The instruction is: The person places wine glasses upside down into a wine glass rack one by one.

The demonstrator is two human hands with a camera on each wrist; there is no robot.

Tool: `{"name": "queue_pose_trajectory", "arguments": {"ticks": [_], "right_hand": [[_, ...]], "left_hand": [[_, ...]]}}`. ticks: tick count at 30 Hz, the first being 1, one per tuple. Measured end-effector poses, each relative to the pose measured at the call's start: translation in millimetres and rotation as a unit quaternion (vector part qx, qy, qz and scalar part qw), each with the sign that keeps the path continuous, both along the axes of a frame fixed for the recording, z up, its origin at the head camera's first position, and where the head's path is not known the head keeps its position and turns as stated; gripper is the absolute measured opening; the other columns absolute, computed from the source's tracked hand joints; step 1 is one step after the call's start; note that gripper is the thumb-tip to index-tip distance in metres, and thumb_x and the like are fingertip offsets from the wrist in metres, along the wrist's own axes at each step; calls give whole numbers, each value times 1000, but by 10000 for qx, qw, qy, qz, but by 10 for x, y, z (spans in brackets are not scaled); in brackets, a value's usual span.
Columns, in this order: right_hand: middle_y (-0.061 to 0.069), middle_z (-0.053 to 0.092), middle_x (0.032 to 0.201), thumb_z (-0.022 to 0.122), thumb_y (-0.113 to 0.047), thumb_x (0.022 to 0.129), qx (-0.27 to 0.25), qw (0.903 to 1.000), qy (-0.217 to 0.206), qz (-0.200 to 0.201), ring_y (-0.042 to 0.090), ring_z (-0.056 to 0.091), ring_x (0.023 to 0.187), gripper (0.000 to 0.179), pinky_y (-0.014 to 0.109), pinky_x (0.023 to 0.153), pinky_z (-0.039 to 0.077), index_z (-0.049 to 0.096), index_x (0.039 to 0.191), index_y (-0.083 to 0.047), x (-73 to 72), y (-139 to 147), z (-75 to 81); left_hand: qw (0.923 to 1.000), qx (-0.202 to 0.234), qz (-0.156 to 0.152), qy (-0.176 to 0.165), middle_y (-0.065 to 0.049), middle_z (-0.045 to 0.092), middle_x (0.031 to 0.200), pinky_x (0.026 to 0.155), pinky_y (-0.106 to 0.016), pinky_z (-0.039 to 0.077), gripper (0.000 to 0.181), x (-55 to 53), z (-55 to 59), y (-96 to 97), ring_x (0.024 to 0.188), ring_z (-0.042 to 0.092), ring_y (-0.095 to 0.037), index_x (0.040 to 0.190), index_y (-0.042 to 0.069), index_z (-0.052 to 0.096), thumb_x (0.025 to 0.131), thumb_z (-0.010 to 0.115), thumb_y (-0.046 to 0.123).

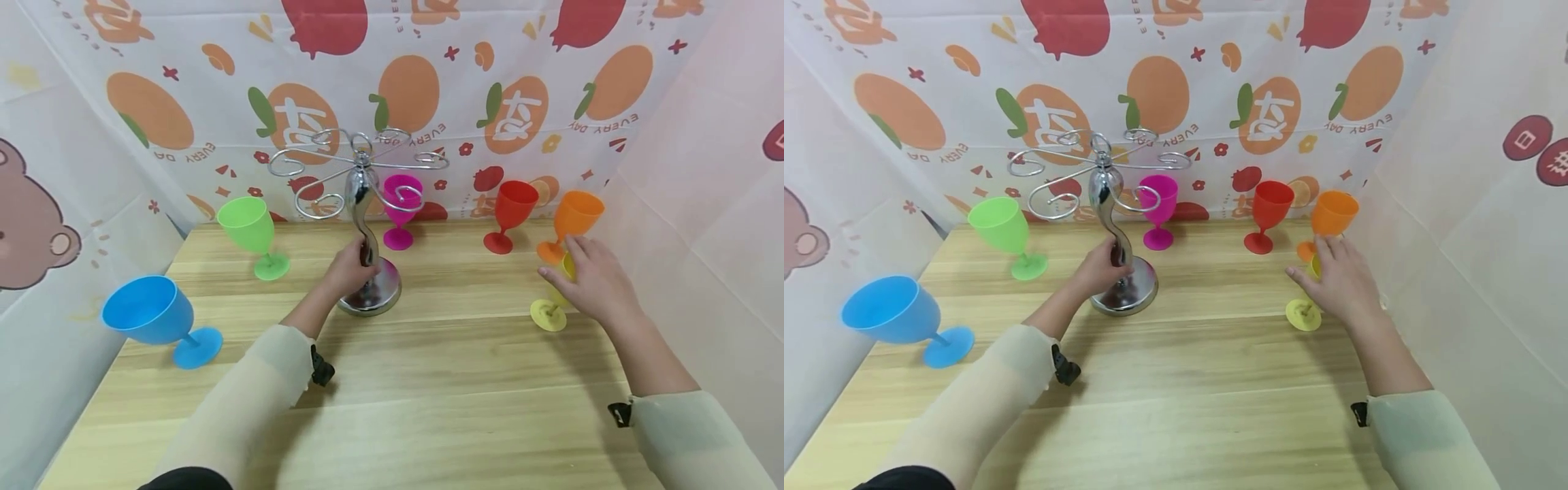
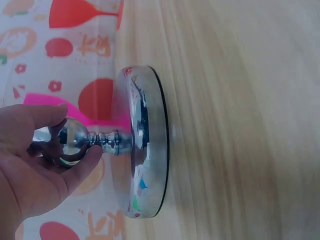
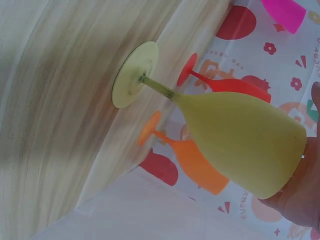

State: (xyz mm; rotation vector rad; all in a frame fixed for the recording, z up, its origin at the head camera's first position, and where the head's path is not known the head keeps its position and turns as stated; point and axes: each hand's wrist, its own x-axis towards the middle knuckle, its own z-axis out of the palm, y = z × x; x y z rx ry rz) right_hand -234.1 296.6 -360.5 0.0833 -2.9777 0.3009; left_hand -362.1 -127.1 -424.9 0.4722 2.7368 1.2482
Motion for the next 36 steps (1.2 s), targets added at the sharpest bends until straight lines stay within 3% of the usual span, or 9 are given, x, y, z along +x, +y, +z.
{"name": "queue_pose_trajectory", "arguments": {"ticks": [7,12,17,22,36], "right_hand": [[31,26,154,44,-68,93,81,9997,-224,-79,52,24,138,95,66,113,20,25,153,3,-30,42,-31],[33,30,152,52,-61,93,252,9996,-104,-104,52,28,137,90,64,113,22,30,150,5,-19,105,-100],[35,34,148,60,-46,93,513,9985,173,55,51,35,133,80,60,113,28,34,146,8,-116,58,-160],[31,40,145,63,-36,92,706,9967,385,-111,47,38,131,73,57,113,30,36,143,7,-111,97,-163],[30,48,135,59,-35,91,979,9937,465,-270,47,41,125,65,58,109,33,41,140,6,-78,60,-169]], "left_hand": [[9986,-21,-519,131,-15,61,102,89,-43,51,38,88,-9,173,96,59,-28,115,1,49,83,70,4],[9947,24,-980,298,-14,60,98,85,-43,50,36,150,-27,265,92,58,-27,110,1,52,80,71,3],[9956,-67,-903,238,-14,61,98,86,-43,50,37,189,-48,212,92,59,-26,111,0,53,79,72,2],[9946,-51,-1024,159,-17,62,103,89,-45,50,41,183,-40,269,97,59,-29,117,-2,51,81,70,3],[9959,-92,-894,106,-18,61,105,92,-44,50,41,265,-2,271,99,58,-29,119,-1,50,83,69,3]]}}
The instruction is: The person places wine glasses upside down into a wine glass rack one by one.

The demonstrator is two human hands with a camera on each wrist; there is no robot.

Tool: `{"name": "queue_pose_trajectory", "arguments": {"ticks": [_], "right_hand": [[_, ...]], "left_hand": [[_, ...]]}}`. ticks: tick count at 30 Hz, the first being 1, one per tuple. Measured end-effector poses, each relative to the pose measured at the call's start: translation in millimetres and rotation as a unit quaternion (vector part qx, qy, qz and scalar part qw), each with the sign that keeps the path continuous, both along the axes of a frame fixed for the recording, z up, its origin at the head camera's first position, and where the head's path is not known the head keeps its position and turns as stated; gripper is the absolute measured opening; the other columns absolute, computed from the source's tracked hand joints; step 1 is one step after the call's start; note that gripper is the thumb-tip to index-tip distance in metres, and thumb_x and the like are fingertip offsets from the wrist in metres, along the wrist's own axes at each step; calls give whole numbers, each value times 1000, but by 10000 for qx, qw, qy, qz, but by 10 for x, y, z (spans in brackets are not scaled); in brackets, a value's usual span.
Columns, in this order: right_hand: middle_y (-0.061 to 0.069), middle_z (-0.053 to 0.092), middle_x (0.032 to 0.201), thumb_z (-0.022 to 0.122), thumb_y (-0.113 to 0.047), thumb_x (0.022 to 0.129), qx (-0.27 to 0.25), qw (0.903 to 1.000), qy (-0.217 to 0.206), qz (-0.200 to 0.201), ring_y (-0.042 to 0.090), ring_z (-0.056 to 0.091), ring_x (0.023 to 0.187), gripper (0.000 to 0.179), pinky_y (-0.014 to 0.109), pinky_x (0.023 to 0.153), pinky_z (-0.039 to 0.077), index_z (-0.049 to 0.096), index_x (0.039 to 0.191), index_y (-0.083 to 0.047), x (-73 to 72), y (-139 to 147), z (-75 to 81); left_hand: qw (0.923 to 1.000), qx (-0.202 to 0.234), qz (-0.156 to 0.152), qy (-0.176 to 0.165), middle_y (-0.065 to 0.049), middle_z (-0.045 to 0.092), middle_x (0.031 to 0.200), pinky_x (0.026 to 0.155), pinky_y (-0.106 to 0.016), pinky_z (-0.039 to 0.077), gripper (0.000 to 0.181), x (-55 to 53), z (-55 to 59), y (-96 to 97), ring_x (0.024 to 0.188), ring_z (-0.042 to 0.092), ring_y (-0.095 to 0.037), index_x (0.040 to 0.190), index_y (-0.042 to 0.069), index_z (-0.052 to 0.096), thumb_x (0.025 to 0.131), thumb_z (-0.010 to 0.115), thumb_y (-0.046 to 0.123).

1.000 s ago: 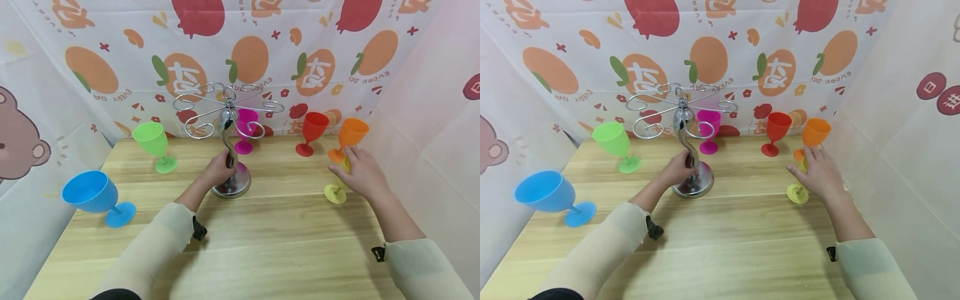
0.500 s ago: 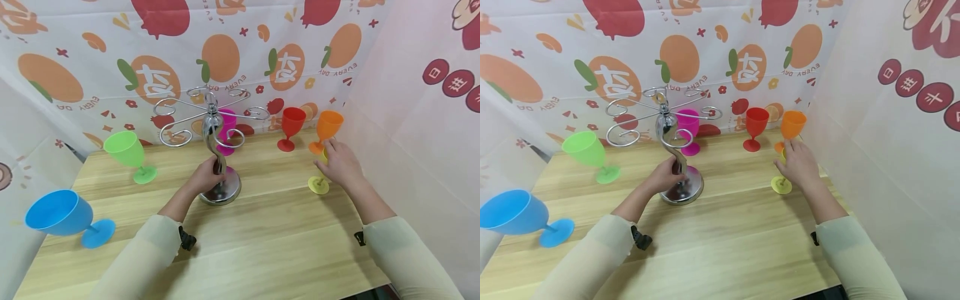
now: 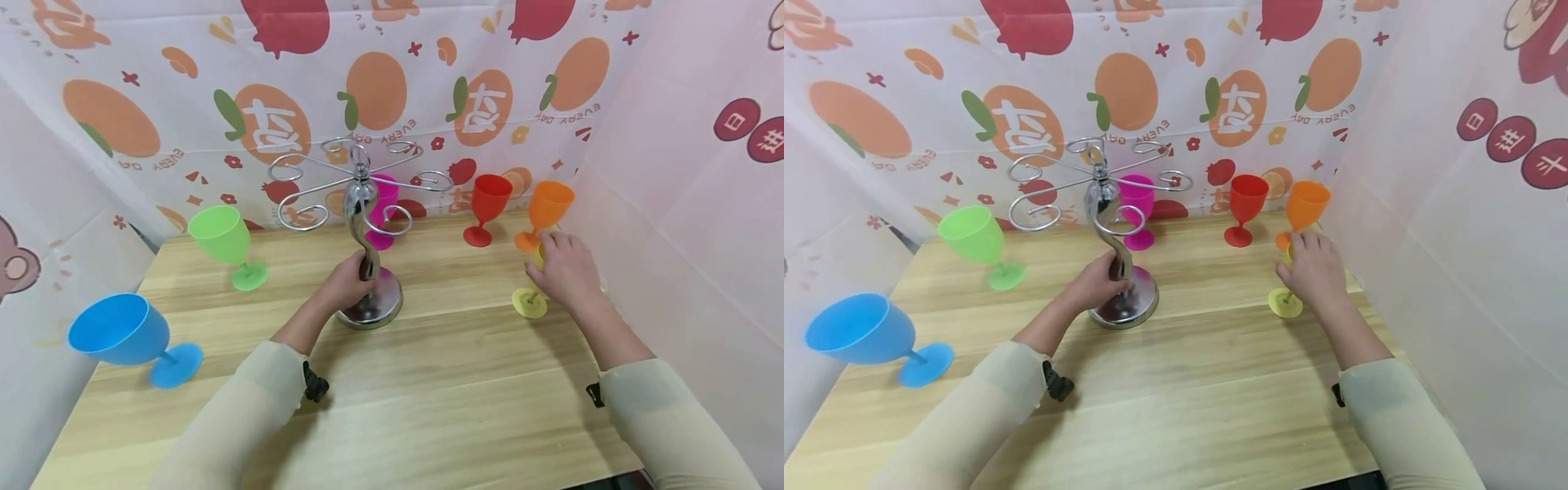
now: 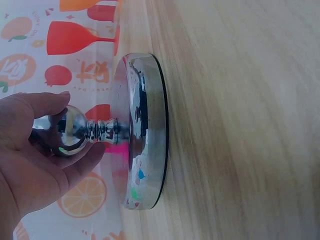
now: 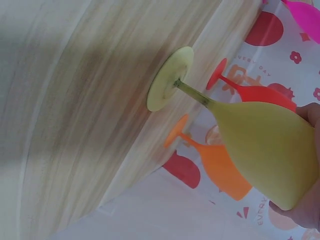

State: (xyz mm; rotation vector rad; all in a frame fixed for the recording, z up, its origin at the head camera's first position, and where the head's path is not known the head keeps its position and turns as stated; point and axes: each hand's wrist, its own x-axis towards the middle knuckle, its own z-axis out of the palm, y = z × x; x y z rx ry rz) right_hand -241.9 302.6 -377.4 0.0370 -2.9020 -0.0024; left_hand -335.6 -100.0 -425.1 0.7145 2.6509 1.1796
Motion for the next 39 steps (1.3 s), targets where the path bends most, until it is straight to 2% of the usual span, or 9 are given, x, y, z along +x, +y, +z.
{"name": "queue_pose_trajectory", "arguments": {"ticks": [6,12,18,22,25,29,35,37,39], "right_hand": [[29,50,130,59,-33,89,-188,9996,176,-93,47,42,119,62,59,104,37,47,137,4,23,20,-14],[29,52,128,59,-31,88,-444,9986,292,-65,47,43,118,59,59,102,37,50,134,4,48,9,32],[28,52,128,60,-31,87,-897,9945,543,44,47,42,119,56,60,102,36,53,130,4,63,-58,122],[26,52,130,62,-32,88,-1515,9864,621,110,45,41,120,56,59,102,35,53,131,2,92,-140,180],[24,52,133,65,-31,88,-2040,9765,672,161,44,40,123,55,60,102,35,53,132,0,139,-214,220],[20,51,136,65,-31,90,-2660,9614,693,150,42,41,127,54,63,103,35,53,135,-4,219,-307,261],[13,52,134,63,-33,92,-3565,9315,716,58,33,47,115,48,51,89,45,55,135,-12,273,-438,307],[10,53,130,62,-34,93,-3940,9166,684,16,28,47,109,45,42,82,48,56,133,-15,277,-480,310],[6,54,127,62,-33,94,-4438,8937,654,-3,22,47,107,43,31,80,49,57,132,-16,283,-524,305]], "left_hand": [[10000,76,57,22,-17,60,109,93,-44,49,45,12,-42,2,102,58,-28,125,-1,48,86,70,6],[9992,367,156,-34,-19,59,119,97,-46,48,51,67,30,-31,109,57,-30,132,-1,47,89,71,9],[9958,408,788,226,-23,54,134,103,-50,45,61,166,132,-90,123,54,-38,142,0,43,89,70,17],[9887,137,1350,635,-19,60,119,86,-46,50,52,254,184,-114,104,58,-33,130,4,53,88,70,29],[9829,-92,1585,933,-12,63,102,71,-40,48,33,325,205,-128,88,58,-26,107,9,62,87,67,35],[9808,-295,1596,1085,-3,63,82,59,-34,43,22,419,226,-121,74,56,-19,83,16,62,88,65,38],[9850,-196,1259,1165,0,61,74,59,-30,42,20,519,246,-78,69,55,-17,81,16,62,90,66,33],[9855,-116,1153,1241,0,61,73,60,-30,42,18,540,254,-59,69,54,-17,81,15,63,90,67,30],[9854,-93,1055,1330,0,62,73,61,-30,42,17,561,273,-37,69,54,-17,81,14,65,89,68,29]]}}
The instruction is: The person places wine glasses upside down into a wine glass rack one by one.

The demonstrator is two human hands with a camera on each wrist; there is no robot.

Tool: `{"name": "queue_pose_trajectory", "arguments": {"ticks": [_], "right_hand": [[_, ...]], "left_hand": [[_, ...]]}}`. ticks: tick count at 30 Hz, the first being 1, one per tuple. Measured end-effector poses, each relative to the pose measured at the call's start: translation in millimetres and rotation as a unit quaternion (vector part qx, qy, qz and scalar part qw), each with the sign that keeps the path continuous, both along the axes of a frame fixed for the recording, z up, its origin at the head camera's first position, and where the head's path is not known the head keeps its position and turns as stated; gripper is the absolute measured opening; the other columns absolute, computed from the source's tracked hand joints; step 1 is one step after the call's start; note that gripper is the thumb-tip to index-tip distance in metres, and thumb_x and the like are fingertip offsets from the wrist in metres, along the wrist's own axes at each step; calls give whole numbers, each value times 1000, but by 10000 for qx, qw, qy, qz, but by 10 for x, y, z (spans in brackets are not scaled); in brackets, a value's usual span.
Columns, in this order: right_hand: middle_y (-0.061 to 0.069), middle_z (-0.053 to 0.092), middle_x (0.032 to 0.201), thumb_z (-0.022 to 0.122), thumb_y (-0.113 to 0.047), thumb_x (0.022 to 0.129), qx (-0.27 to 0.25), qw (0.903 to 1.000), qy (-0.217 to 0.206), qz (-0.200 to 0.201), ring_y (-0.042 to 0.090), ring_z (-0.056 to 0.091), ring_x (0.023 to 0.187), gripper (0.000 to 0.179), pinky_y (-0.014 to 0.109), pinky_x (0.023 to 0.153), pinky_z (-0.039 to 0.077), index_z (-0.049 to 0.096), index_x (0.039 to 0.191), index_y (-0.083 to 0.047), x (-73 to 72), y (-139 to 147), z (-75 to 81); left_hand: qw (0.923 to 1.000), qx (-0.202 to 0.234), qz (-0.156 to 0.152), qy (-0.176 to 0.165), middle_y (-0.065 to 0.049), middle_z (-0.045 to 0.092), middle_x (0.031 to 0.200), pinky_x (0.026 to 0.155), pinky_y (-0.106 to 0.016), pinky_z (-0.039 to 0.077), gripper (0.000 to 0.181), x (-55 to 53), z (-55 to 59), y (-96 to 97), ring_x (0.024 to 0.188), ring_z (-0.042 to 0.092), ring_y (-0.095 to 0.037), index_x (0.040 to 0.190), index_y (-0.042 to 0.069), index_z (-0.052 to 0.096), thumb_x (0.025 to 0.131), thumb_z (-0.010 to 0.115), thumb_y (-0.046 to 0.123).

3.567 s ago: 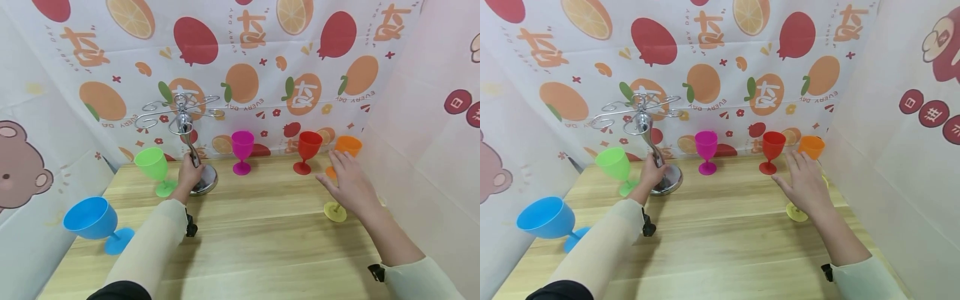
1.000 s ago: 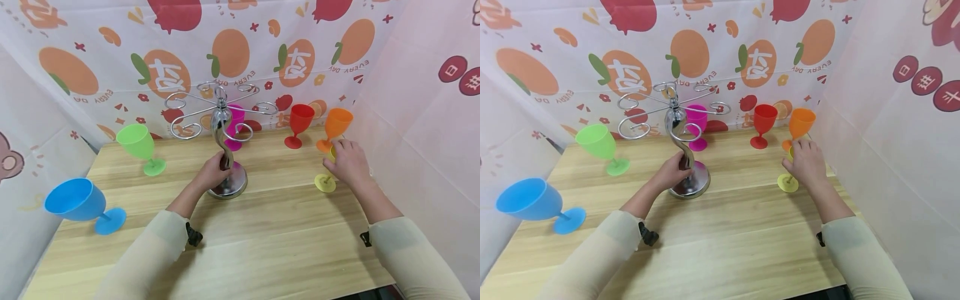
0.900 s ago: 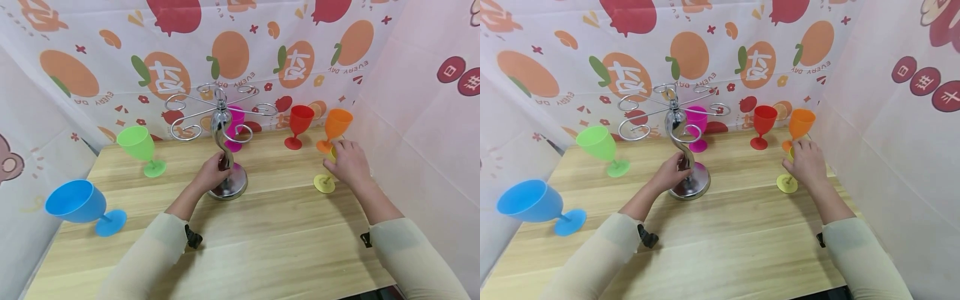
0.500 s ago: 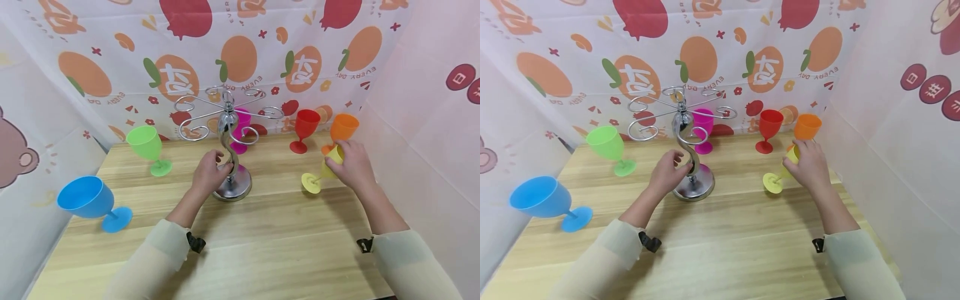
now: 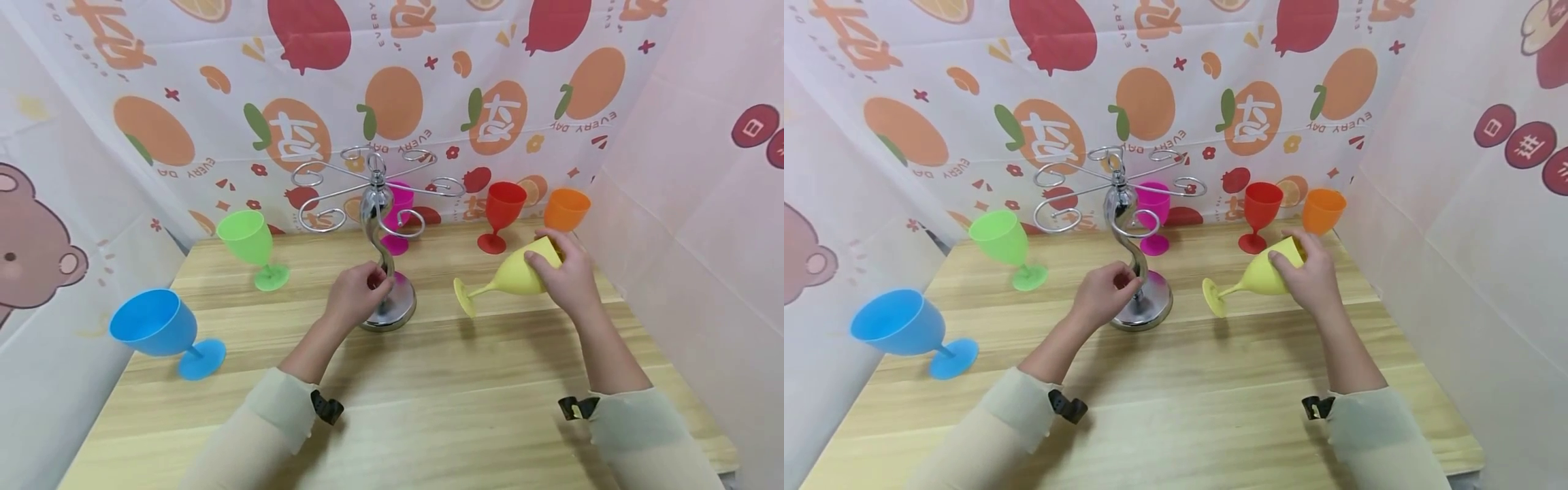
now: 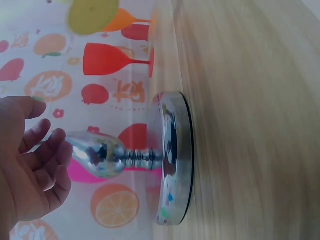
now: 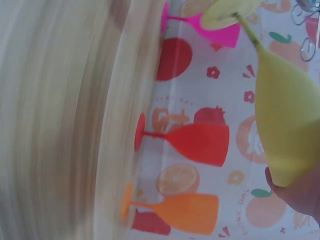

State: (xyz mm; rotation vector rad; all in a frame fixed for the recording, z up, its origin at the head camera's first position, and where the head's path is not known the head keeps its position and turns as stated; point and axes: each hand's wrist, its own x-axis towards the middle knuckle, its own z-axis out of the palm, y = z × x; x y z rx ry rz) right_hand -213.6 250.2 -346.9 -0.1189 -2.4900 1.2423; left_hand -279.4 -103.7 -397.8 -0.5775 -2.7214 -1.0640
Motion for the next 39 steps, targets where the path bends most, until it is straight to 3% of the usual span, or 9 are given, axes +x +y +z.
{"name": "queue_pose_trajectory", "arguments": {"ticks": [3,7,13,18,23,28,33,36,39], "right_hand": [[1,56,123,62,-30,94,-812,9967,-48,55,16,49,104,40,20,75,51,58,131,-16,14,-77,-3],[-2,57,118,60,-25,95,-1909,9815,-56,151,15,56,94,34,20,69,55,62,128,-16,65,-180,-6],[3,60,114,53,-15,98,-3651,9283,193,675,16,60,91,24,23,72,57,65,119,-13,96,-393,-25],[4,67,110,43,-10,100,-4394,8897,343,1194,17,63,97,26,27,80,58,61,119,-6,106,-601,-96],[3,67,110,39,-13,101,-4864,8609,190,1478,18,63,100,29,31,82,57,64,116,-11,159,-797,-187],[2,65,115,36,-17,102,-5221,8357,-115,1699,17,63,103,30,32,84,57,59,120,-11,209,-1003,-256],[1,63,118,36,-21,101,-5446,8179,-321,1831,17,62,107,30,32,88,56,53,123,-11,232,-1138,-293],[1,62,121,33,-22,102,-5496,8109,-417,1966,17,61,109,31,32,90,55,51,125,-13,244,-1180,-311],[3,61,124,32,-22,102,-5498,8084,-358,2070,17,62,109,32,31,88,55,51,126,-15,248,-1193,-320]], "left_hand": [[9999,-45,-109,47,1,63,74,63,-30,43,15,34,5,20,70,54,-15,84,14,68,89,68,28],[9996,-31,-269,-5,2,66,78,64,-29,45,15,84,5,56,72,56,-14,89,14,72,90,69,29],[9982,381,-467,-66,1,67,80,67,-29,48,13,142,24,126,74,58,-15,90,12,73,88,72,24],[9916,961,-860,-81,-1,71,84,67,-23,52,12,225,-1,184,76,65,-15,97,9,73,85,70,13],[9724,1751,-1456,-503,-9,71,107,81,-27,55,37,386,-8,259,96,67,-21,116,6,66,80,75,3],[9487,2246,-2085,-777,-11,57,140,105,-38,46,70,652,231,316,123,59,-23,136,4,53,75,85,11],[9196,2804,-2480,-1191,-14,58,137,100,-35,50,72,781,409,346,123,58,-28,140,3,50,75,82,2],[9117,2954,-2551,-1286,-15,60,133,96,-32,52,68,787,416,363,121,59,-27,138,1,52,77,80,-1],[9114,2963,-2521,-1340,-13,62,132,96,-30,52,67,768,405,377,119,59,-21,137,1,51,77,81,0]]}}
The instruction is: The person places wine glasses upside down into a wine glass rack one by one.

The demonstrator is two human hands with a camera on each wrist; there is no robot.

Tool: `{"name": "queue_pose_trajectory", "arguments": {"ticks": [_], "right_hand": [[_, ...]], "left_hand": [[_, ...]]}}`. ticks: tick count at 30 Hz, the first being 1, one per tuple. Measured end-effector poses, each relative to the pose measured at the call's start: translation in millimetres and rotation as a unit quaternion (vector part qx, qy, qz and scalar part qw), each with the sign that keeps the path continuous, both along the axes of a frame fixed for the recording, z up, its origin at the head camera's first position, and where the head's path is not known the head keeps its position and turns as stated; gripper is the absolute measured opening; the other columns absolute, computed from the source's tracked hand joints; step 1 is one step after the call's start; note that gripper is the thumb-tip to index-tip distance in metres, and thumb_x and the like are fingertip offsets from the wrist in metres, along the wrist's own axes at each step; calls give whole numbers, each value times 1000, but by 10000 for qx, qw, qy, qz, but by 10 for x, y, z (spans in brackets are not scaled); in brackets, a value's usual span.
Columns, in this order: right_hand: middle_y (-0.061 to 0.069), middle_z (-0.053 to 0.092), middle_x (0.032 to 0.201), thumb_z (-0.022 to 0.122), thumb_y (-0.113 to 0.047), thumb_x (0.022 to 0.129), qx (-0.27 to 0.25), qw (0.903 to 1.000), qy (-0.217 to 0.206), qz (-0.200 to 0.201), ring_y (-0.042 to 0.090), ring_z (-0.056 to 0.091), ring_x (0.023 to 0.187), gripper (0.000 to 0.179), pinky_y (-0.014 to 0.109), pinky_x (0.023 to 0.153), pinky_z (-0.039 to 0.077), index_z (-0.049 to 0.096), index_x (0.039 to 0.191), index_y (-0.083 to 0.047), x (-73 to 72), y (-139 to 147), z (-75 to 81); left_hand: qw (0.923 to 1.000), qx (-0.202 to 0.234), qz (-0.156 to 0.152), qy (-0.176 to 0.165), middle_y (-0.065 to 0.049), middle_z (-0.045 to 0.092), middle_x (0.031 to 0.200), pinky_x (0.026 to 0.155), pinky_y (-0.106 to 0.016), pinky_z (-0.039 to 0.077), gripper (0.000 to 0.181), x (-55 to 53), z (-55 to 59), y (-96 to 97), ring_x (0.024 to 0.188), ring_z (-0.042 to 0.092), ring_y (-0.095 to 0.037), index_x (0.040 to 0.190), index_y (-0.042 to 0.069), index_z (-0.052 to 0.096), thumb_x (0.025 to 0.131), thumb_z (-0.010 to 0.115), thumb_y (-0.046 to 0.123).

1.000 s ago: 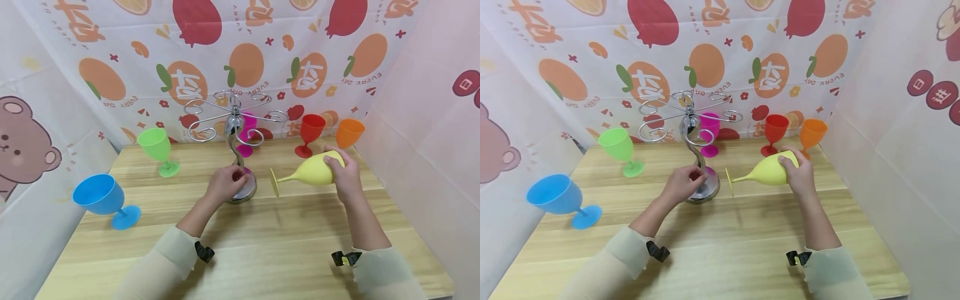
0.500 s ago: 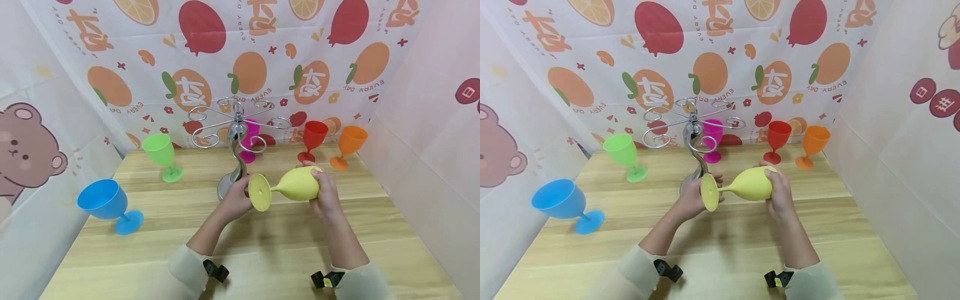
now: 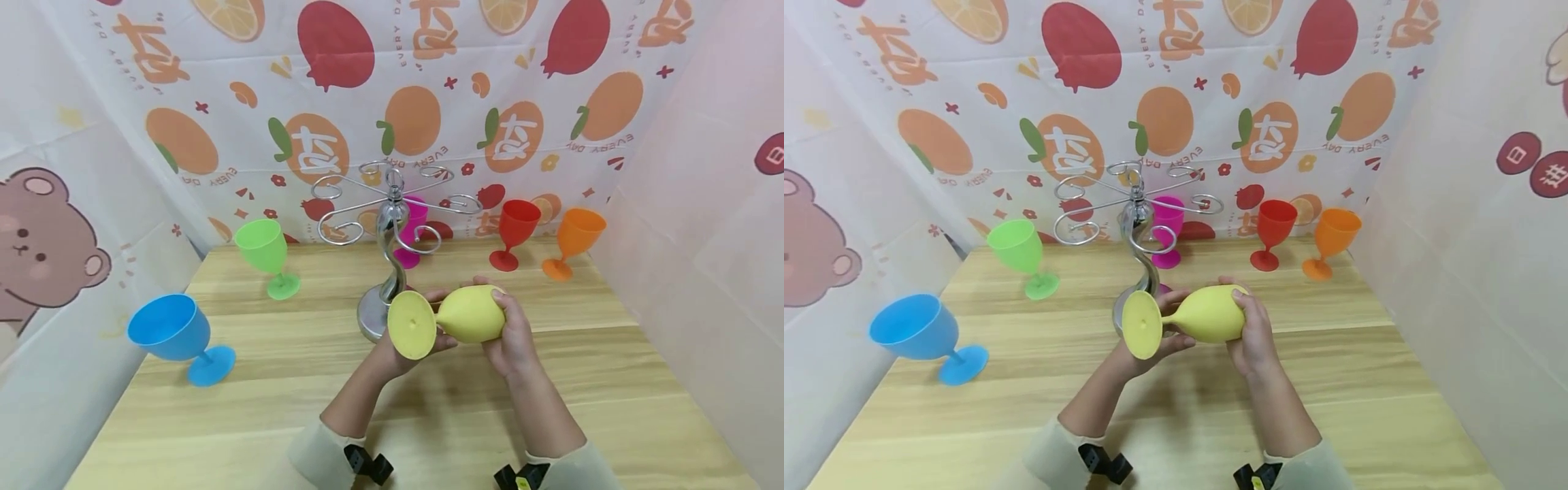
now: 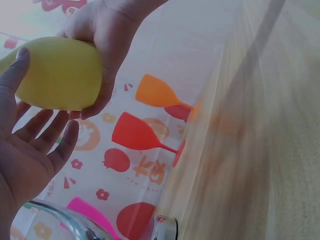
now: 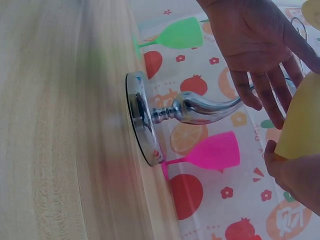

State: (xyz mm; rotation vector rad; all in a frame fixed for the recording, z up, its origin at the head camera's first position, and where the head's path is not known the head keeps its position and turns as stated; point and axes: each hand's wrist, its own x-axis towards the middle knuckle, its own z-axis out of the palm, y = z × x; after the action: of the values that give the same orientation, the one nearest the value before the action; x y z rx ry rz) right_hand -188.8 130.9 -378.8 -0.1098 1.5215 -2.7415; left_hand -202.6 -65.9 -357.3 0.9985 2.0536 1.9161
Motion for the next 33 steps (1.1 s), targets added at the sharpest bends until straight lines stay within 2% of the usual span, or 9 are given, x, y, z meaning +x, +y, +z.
{"name": "queue_pose_trajectory", "arguments": {"ticks": [8,12,16,19,22,24,28,31,33], "right_hand": [[3,61,126,32,-22,102,-12,9990,394,218,17,62,110,34,31,87,55,51,130,-15,12,-36,8],[2,61,126,33,-21,103,-1,9986,463,259,17,61,112,34,31,89,55,51,131,-14,17,-52,21],[4,60,128,33,-21,103,-4,9982,533,286,18,61,112,35,32,89,55,51,132,-13,22,-53,16],[6,59,130,33,-20,103,-57,9971,659,366,19,61,113,35,32,90,55,51,132,-12,24,-46,2],[6,58,131,35,-19,102,-94,9953,834,486,20,60,114,35,33,91,55,51,133,-12,23,-36,-13],[6,57,131,40,-20,100,-130,9937,939,592,20,59,115,35,33,92,55,51,133,-11,21,-25,-20],[3,57,131,58,-24,96,-249,9884,1133,980,20,58,116,38,33,90,56,54,133,-13,16,5,-20],[2,56,132,73,-27,90,-217,9804,1388,1382,20,56,117,48,33,88,57,57,133,-15,10,25,-16],[2,56,133,78,-27,86,-77,9743,1616,1565,21,54,118,54,33,89,56,58,134,-15,6,32,-13]], "left_hand": [[9995,96,79,286,-14,60,134,105,-32,46,69,-18,21,-44,122,58,-21,138,-2,51,76,80,-3],[9972,13,277,690,-16,59,130,105,-33,46,67,-4,30,-70,120,58,-22,136,-4,52,76,80,-3],[9949,61,377,932,-14,58,129,105,-34,46,66,-46,-63,-66,120,57,-22,135,-2,54,76,81,-1],[9948,70,415,928,-9,58,132,106,-34,45,67,-119,-188,-54,122,56,-20,137,3,55,75,83,1],[9943,162,382,981,-6,58,133,107,-34,44,67,-162,-242,-66,124,55,-19,137,6,55,75,83,4],[9955,280,321,852,-4,58,134,109,-34,42,67,-182,-271,-78,125,54,-18,137,8,55,77,84,8],[9958,835,59,382,-6,58,133,104,-32,47,72,-183,-264,-116,122,55,-16,137,2,53,78,83,33],[9891,1446,-243,-126,-7,56,131,98,-33,51,86,-193,-257,-133,118,56,-17,137,-3,49,75,79,49],[9823,1785,-410,-390,-6,55,130,95,-34,53,88,-200,-252,-136,117,56,-17,136,-2,47,74,79,52]]}}
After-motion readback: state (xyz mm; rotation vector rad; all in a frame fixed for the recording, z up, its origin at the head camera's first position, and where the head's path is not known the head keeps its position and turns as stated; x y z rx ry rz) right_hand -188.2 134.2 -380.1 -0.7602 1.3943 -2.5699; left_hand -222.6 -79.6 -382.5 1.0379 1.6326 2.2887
